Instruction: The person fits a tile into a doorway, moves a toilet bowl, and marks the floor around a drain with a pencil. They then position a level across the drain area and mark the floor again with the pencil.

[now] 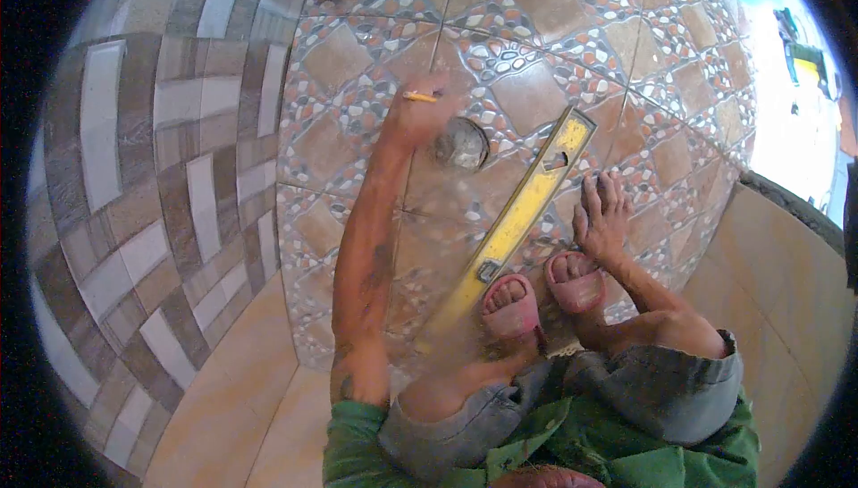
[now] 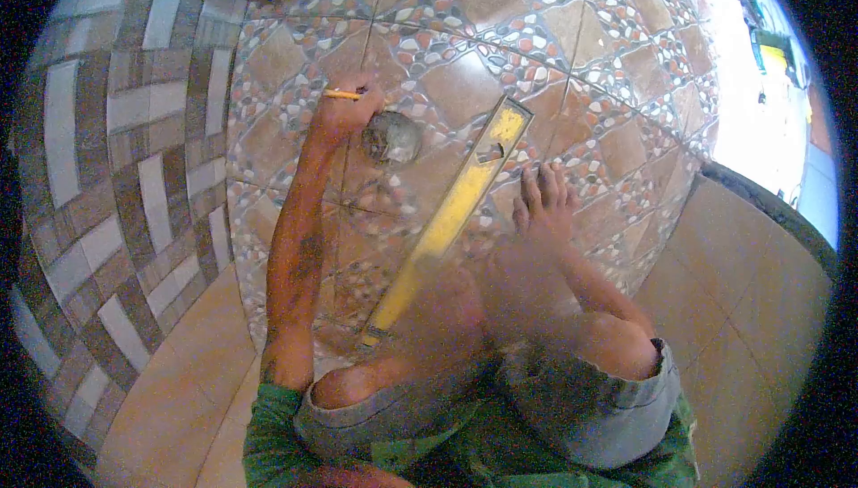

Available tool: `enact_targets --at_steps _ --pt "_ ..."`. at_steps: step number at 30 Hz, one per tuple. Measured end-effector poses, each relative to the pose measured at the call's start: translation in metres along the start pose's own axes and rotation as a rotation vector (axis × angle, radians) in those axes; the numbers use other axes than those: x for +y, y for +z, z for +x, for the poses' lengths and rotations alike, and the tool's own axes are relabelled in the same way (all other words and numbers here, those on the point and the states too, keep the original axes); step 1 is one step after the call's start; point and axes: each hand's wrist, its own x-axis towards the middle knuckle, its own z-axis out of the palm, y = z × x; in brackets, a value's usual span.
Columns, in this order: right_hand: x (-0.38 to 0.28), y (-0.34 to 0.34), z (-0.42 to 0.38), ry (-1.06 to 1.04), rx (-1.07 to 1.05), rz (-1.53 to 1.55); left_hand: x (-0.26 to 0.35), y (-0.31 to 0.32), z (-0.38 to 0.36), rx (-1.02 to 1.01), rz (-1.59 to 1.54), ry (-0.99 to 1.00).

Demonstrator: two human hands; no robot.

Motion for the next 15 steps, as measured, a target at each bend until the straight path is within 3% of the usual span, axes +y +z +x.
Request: enact_targets --at_steps 10,13,15 --pt "-0.003 -0.001 0.002 -0.003 0.011 0.018 -0.003 -0.004 0.002 -0.053 0.081 0.023" --pt "-0.004 -0.003 0.002 -0.006 0.001 0.006 -0.007 0.005 0.011 0.066 0.146 0.039" --pt "-0.007 -0.007 -0.003 -0.009 -0.034 -0.012 -0.011 0.002 0.006 0.09 -0.151 0.003"
